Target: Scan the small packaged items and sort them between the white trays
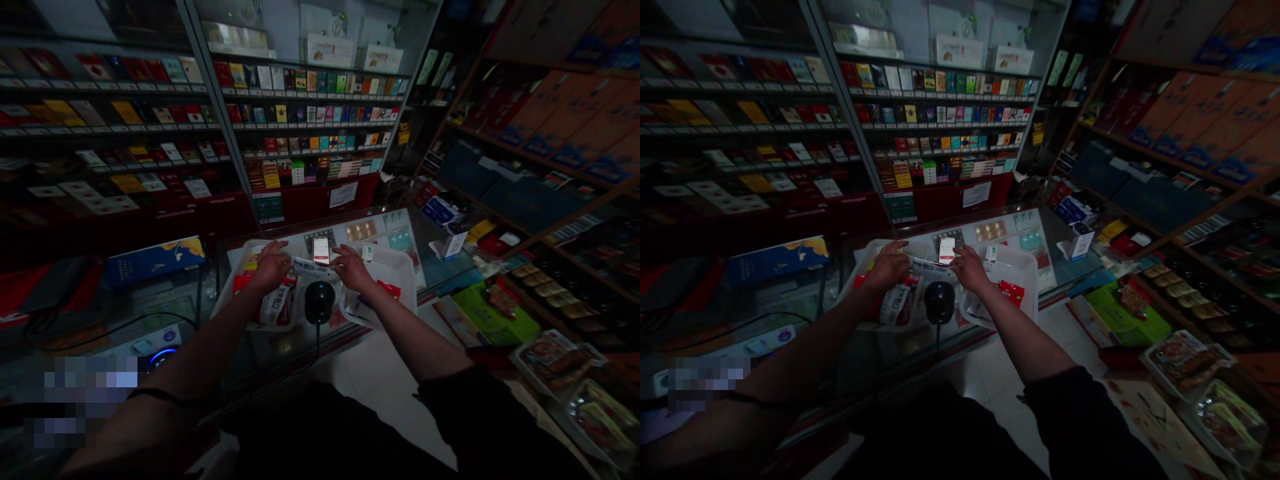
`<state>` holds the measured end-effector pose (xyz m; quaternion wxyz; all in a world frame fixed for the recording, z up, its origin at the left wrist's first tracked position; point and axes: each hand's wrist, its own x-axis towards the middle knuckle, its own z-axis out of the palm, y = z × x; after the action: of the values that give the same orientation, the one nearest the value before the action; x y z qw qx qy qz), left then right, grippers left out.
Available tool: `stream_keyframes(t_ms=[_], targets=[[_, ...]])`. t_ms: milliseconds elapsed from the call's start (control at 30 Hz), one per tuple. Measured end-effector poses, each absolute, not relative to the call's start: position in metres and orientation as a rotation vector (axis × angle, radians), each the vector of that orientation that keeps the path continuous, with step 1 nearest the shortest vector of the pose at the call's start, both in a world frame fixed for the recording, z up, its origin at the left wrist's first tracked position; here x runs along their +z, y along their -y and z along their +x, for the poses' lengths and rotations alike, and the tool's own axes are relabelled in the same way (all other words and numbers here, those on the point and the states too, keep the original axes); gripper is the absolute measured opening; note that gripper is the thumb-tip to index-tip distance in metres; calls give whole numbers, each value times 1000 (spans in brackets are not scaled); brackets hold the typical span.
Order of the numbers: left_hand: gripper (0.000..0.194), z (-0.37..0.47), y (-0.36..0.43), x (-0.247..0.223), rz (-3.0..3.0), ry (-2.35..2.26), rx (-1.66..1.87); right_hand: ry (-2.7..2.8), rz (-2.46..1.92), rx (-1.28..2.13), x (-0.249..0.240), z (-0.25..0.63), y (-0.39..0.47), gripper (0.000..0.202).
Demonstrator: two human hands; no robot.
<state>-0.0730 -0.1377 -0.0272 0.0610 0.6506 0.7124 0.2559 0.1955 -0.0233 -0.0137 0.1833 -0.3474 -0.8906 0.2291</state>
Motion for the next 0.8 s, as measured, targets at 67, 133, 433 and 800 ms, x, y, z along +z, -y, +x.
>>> stream_keyframes(t_ms=[67, 133, 433, 800], targets=[[26, -70, 136, -31, 1970, -2169, 749, 2532, -1002, 643, -21, 197, 21, 18], [25, -68, 135, -36, 1966, -2188, 736, 2541, -1017, 652, -31, 198, 18, 18], [25, -67, 124, -60, 1959, -2224, 632, 2520, -1013, 663, -58, 200, 9, 18], [24, -72, 113, -70, 1981, -2213, 616, 2478, -988, 681, -75, 202, -2, 16]])
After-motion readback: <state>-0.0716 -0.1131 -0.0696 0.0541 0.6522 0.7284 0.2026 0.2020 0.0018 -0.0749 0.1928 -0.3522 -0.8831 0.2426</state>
